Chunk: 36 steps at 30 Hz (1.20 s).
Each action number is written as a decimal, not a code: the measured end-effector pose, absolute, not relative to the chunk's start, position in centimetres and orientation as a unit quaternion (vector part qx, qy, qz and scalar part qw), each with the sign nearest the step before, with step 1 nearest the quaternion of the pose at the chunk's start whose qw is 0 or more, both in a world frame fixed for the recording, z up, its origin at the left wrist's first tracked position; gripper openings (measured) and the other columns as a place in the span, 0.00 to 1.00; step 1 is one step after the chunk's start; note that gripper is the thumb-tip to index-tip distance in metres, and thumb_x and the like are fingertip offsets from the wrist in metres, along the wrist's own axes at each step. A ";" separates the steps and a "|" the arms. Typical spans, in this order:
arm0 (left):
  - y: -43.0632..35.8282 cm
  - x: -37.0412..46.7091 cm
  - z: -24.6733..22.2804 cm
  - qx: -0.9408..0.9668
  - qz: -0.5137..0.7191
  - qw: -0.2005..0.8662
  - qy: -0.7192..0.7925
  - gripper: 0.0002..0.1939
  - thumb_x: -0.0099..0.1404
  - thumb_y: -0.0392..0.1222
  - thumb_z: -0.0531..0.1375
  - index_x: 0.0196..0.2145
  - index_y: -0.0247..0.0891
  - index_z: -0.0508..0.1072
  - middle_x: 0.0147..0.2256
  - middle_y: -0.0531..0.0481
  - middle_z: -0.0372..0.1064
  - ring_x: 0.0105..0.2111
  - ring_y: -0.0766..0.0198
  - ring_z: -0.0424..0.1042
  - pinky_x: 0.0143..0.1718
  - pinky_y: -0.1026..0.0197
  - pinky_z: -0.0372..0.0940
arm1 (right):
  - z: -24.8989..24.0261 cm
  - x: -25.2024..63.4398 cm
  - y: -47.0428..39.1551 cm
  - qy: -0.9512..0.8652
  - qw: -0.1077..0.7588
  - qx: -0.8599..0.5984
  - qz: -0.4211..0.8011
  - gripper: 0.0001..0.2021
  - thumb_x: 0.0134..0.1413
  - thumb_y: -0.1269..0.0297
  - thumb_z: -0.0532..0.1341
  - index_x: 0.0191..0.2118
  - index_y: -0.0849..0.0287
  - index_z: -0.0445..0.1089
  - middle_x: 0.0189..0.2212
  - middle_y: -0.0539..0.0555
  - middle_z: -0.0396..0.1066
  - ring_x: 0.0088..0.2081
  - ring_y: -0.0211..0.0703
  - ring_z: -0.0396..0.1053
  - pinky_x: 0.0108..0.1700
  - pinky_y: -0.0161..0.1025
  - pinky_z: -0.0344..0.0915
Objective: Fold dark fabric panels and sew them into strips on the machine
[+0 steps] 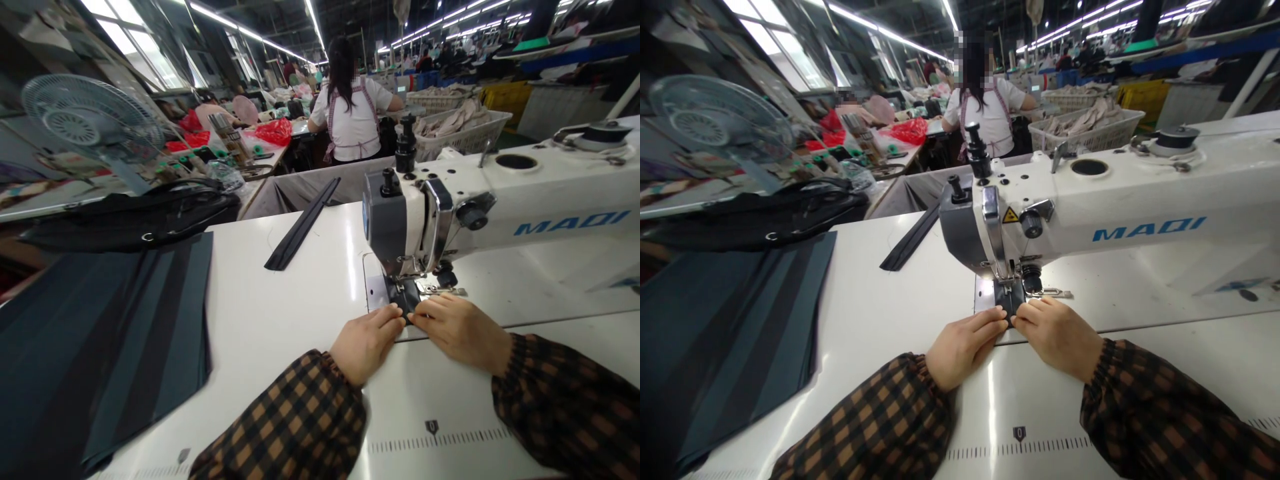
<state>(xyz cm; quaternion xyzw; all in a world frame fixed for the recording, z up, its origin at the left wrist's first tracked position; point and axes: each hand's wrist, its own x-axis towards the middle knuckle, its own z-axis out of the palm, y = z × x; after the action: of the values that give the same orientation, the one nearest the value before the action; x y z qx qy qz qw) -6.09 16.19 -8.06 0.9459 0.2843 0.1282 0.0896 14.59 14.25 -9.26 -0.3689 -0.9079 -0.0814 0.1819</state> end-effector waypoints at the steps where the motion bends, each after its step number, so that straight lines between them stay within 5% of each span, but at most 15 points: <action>1: 16.5 -6.1 -8.1 0.944 0.132 0.096 0.287 0.13 0.66 0.36 0.46 0.47 0.38 0.62 0.48 0.48 0.63 0.48 0.64 0.64 0.47 0.61 0.63 | -9.3 14.6 14.6 -0.907 0.175 -0.373 -0.085 0.10 0.58 0.70 0.48 0.36 0.60 0.66 0.28 0.51 0.63 0.30 0.39 0.59 0.33 0.40 0.53; 18: 19.7 -5.4 -7.9 0.923 0.138 0.133 0.333 0.17 0.57 0.26 0.48 0.44 0.37 0.61 0.48 0.46 0.60 0.49 0.63 0.60 0.49 0.60 0.60 | -10.3 14.7 15.3 -0.884 0.234 -0.396 -0.087 0.12 0.55 0.75 0.50 0.42 0.60 0.67 0.32 0.53 0.67 0.34 0.38 0.63 0.31 0.36 0.55; 29: 16.7 -4.5 -8.5 0.912 0.130 0.016 0.388 0.12 0.62 0.33 0.47 0.43 0.31 0.63 0.41 0.44 0.63 0.45 0.60 0.61 0.50 0.57 0.57 | -12.2 15.0 15.0 -0.888 0.262 -0.359 -0.124 0.13 0.56 0.71 0.50 0.45 0.58 0.66 0.35 0.55 0.69 0.34 0.39 0.67 0.37 0.38 0.62; 36: 17.9 -5.8 -9.1 0.833 0.151 -0.002 0.533 0.17 0.64 0.41 0.46 0.49 0.32 0.59 0.49 0.41 0.59 0.49 0.55 0.58 0.52 0.48 0.54 | -13.2 15.6 15.4 -0.900 0.267 -0.301 -0.171 0.14 0.55 0.67 0.51 0.45 0.54 0.67 0.35 0.54 0.71 0.37 0.41 0.68 0.36 0.35 0.63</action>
<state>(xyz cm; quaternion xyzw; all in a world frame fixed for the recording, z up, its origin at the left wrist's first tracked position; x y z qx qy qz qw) -5.83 17.90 -9.13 0.8328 0.5327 0.1508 -0.0023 15.58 15.36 -13.25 -0.3009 -0.8995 -0.1707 0.2668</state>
